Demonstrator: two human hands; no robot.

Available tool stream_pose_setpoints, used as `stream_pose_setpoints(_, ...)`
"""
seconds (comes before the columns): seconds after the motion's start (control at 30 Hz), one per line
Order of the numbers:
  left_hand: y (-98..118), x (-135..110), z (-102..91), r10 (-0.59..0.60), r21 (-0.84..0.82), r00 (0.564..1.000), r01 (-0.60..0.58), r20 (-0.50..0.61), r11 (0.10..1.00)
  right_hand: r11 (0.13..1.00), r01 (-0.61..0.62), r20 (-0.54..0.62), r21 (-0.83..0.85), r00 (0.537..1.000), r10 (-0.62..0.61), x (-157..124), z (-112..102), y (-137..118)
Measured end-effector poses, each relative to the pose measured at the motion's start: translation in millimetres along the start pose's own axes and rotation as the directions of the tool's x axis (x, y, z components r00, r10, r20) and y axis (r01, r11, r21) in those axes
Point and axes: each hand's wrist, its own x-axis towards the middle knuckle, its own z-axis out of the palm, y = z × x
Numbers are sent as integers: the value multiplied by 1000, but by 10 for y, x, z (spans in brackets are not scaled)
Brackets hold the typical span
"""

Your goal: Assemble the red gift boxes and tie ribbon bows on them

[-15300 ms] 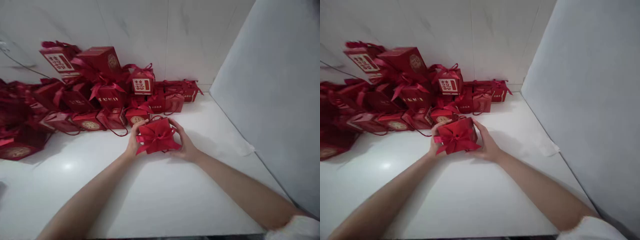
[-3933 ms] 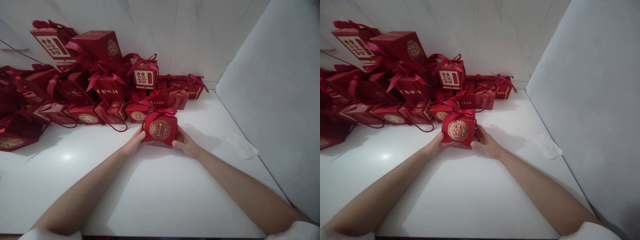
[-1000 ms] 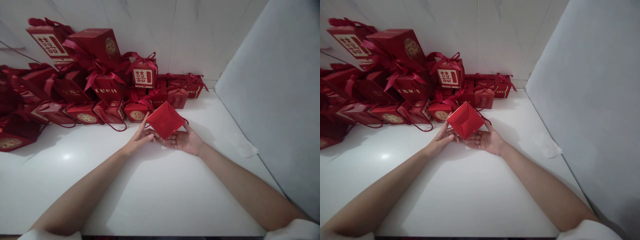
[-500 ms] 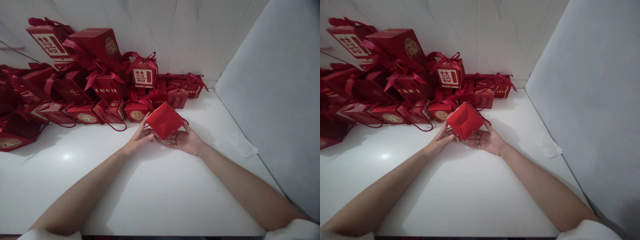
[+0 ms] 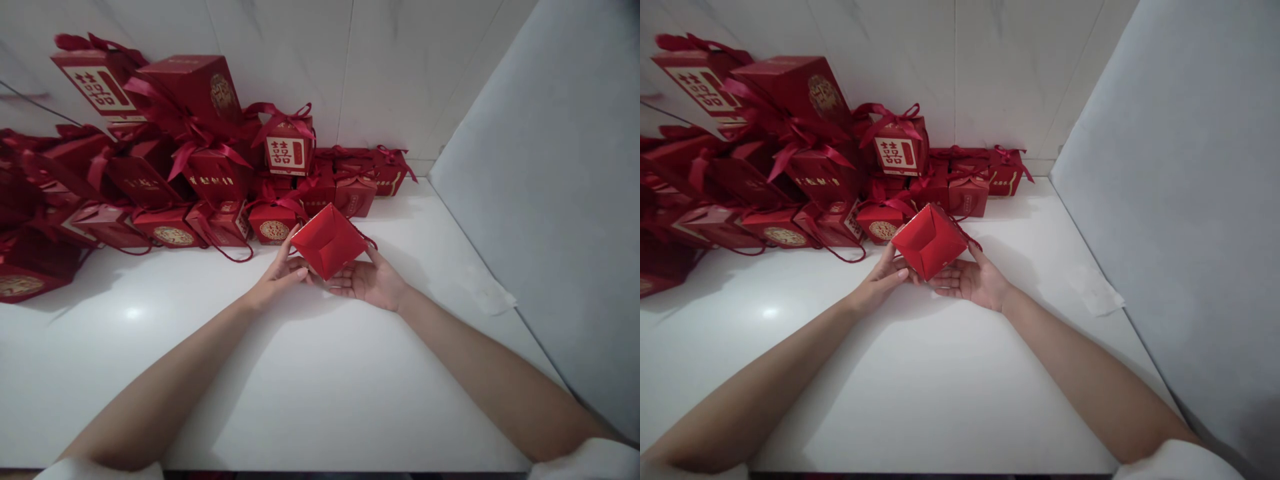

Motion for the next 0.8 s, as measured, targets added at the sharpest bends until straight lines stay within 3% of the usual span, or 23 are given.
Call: stream_pose_setpoints(0.8, -14, 3, -27, 4, 38, 1000, -5, 25, 999, 998, -11, 21, 55, 1000, 10, -5, -7, -8)
